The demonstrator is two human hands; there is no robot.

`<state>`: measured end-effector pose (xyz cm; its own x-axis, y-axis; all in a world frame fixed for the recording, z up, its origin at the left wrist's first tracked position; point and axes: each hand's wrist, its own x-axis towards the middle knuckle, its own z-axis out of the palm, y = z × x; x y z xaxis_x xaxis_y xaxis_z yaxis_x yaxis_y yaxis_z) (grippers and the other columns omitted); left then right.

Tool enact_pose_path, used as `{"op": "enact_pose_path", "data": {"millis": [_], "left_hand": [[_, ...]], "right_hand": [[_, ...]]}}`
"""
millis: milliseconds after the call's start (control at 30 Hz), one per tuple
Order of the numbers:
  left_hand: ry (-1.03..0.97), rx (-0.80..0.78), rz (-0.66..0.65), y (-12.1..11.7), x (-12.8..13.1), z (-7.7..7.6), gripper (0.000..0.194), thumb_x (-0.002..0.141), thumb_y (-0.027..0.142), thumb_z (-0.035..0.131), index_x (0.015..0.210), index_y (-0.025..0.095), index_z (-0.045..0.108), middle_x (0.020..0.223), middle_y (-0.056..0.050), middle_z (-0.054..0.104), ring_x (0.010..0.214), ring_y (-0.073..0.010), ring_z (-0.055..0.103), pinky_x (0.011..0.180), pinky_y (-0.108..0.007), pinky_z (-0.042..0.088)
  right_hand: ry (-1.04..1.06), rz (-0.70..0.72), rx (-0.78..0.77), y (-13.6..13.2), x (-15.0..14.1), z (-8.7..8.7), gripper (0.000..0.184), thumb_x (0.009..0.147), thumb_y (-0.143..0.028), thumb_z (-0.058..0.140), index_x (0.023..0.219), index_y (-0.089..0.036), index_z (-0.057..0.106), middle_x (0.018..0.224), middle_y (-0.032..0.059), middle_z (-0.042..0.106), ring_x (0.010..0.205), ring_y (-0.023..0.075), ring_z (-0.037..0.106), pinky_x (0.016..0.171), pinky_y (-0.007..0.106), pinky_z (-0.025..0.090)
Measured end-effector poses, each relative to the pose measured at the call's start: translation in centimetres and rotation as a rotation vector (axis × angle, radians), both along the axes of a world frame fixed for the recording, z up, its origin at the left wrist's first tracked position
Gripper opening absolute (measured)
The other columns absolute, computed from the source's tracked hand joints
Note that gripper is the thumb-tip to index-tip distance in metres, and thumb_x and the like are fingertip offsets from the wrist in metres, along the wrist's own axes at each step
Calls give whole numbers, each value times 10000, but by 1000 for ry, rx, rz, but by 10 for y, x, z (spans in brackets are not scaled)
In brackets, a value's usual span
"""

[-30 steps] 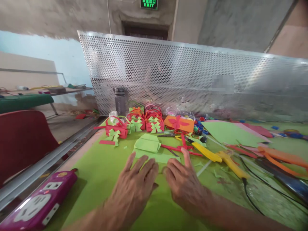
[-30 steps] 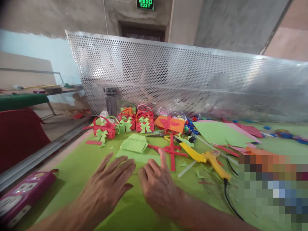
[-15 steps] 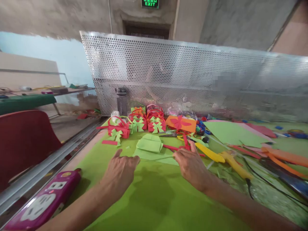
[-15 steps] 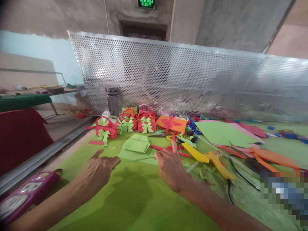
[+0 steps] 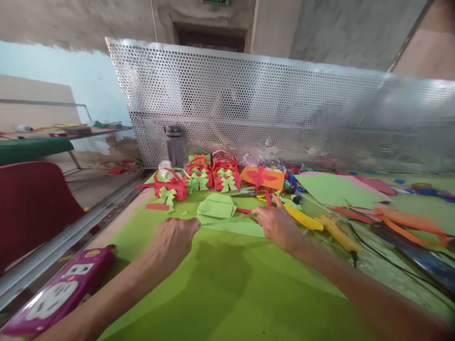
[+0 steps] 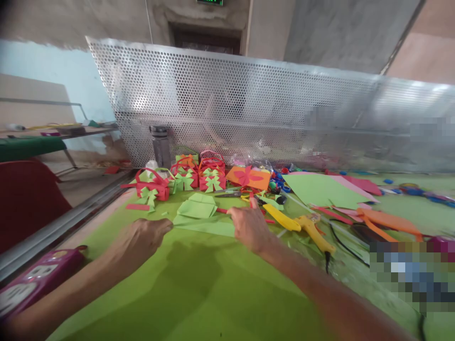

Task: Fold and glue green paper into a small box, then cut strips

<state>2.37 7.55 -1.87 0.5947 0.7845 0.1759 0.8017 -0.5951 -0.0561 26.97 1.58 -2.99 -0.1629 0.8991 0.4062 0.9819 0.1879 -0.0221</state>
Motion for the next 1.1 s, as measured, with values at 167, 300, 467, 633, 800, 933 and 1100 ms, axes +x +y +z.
{"op": "enact_pose_path", "data": {"millis": [167,300,467,633,800,933,1100], "left_hand": [[-77,115,68,4,9,10,279,889,130,339,1014,101,587,761,-81,652,682,-198,596,639,-323,434],[-98,318,-9,-1,12,6,351,883,172,441,1227,112,477,1185,-143,587,1097,-300,512,943,-495,334],[85,167,-227,-18,14,-13,284,836,15,426,1015,128,615,1012,-86,674,937,-232,612,946,-474,376],[65,102,-265,-27,18,-21,282,830,1,415,970,121,628,973,-91,676,919,-230,611,930,-478,397],[23,95,-329,-28,16,-31,256,818,16,451,977,129,617,932,-79,675,881,-227,607,872,-446,441],[-49,255,-435,-28,19,-36,323,812,61,503,1131,100,542,1125,-128,607,1073,-292,515,894,-455,424],[-42,355,-518,-26,25,-36,145,819,90,518,940,113,596,930,-104,635,869,-256,565,723,-392,468]], "right_hand": [[-24,-123,-19,18,12,4,298,862,-152,344,723,-181,605,554,-24,614,495,115,523,729,292,361],[-121,-268,10,26,24,4,328,872,-195,375,638,-166,603,523,30,602,511,168,547,674,331,368],[-353,-121,13,1,4,-8,182,850,-129,454,776,-177,613,686,50,647,727,204,582,898,428,302],[-558,52,-31,-11,-19,-33,190,745,-4,492,771,-155,605,655,46,619,664,205,559,838,414,359],[-656,145,-29,-1,-15,-41,162,724,1,517,700,-150,570,597,22,574,583,174,529,769,394,386],[-690,207,-25,-11,-17,-30,119,735,-33,530,716,-148,554,592,24,556,572,177,510,703,397,389],[-641,331,-3,-33,-28,-11,156,737,-16,485,732,-156,556,632,38,576,576,182,504,734,434,372]]}}
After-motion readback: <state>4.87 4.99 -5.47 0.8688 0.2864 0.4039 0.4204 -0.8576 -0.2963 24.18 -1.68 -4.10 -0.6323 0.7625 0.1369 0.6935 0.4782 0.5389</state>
